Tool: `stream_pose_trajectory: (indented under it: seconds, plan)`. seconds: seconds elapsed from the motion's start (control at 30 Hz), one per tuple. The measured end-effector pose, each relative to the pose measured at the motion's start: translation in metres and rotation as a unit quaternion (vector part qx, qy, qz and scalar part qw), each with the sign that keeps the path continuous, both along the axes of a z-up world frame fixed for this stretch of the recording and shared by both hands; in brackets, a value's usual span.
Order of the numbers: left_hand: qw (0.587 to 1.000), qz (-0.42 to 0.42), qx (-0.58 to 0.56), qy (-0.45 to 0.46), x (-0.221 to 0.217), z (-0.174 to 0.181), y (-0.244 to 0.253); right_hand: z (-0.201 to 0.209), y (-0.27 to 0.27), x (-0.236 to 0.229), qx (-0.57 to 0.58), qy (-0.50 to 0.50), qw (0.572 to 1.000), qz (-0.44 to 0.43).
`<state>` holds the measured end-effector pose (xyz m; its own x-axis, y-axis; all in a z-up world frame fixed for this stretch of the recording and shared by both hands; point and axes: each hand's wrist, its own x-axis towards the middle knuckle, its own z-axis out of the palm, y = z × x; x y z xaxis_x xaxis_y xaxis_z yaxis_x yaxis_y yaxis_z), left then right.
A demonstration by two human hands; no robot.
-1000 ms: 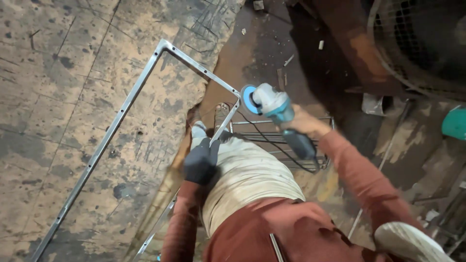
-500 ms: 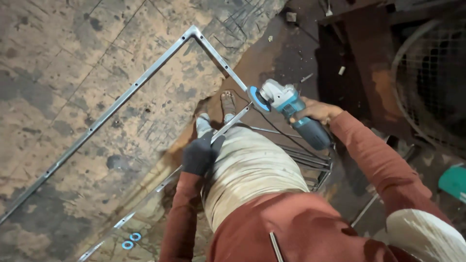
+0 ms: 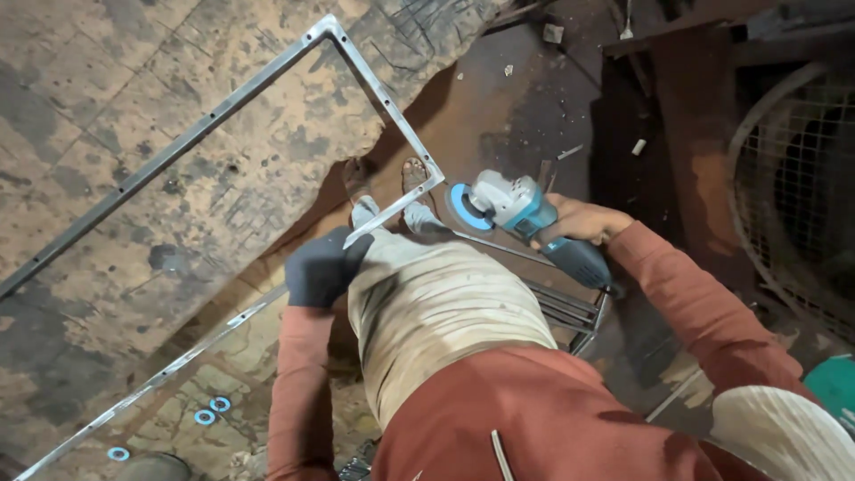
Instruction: The recorder uses an angle grinder to smooth the edges and welded joints of metal frames and rectangular tubes.
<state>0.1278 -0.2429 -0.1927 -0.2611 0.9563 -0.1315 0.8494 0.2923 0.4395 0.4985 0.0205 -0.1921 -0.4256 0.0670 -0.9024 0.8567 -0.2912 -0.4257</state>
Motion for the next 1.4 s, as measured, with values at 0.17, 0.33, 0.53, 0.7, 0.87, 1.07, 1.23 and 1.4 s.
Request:
stream_pose_trajectory:
  seconds: [0.17,0.33,0.53,0.7,0.87,1.07,1.23,1.4]
  plan:
    - [0.99,0.035,-0.123,-0.051,0.0,0.012,0.008,0.003,-0.006,0.001,-0.109,0.002,0.984,-0.14]
    - [0.962,0.067,-0.256,-0.074,-0.001,0.025,0.017,-0.023,-0.008,0.001,-0.148,0.023,0.967,-0.207]
    - [0.962,0.08,-0.245,-0.089,-0.001,0.041,0.019,-0.025,-0.004,-0.016,-0.177,0.055,0.958,-0.219]
    - [0.963,0.093,-0.232,-0.096,-0.002,0.057,0.023,-0.017,-0.003,-0.024,-0.177,0.068,0.953,-0.235]
    - [0.982,0.08,-0.155,-0.073,-0.014,0.089,0.027,-0.029,-0.017,-0.009,-0.021,0.094,0.984,-0.149]
    - [0.978,0.104,-0.178,-0.027,-0.027,0.123,0.039,0.012,-0.037,-0.027,0.047,0.176,0.967,-0.177]
    - [0.979,0.085,-0.183,-0.005,-0.033,0.119,0.039,0.049,-0.032,-0.056,0.087,0.225,0.953,-0.181]
    - [0.98,0.096,-0.172,-0.006,-0.031,0.126,0.042,0.059,-0.021,-0.068,0.119,0.267,0.95,-0.107]
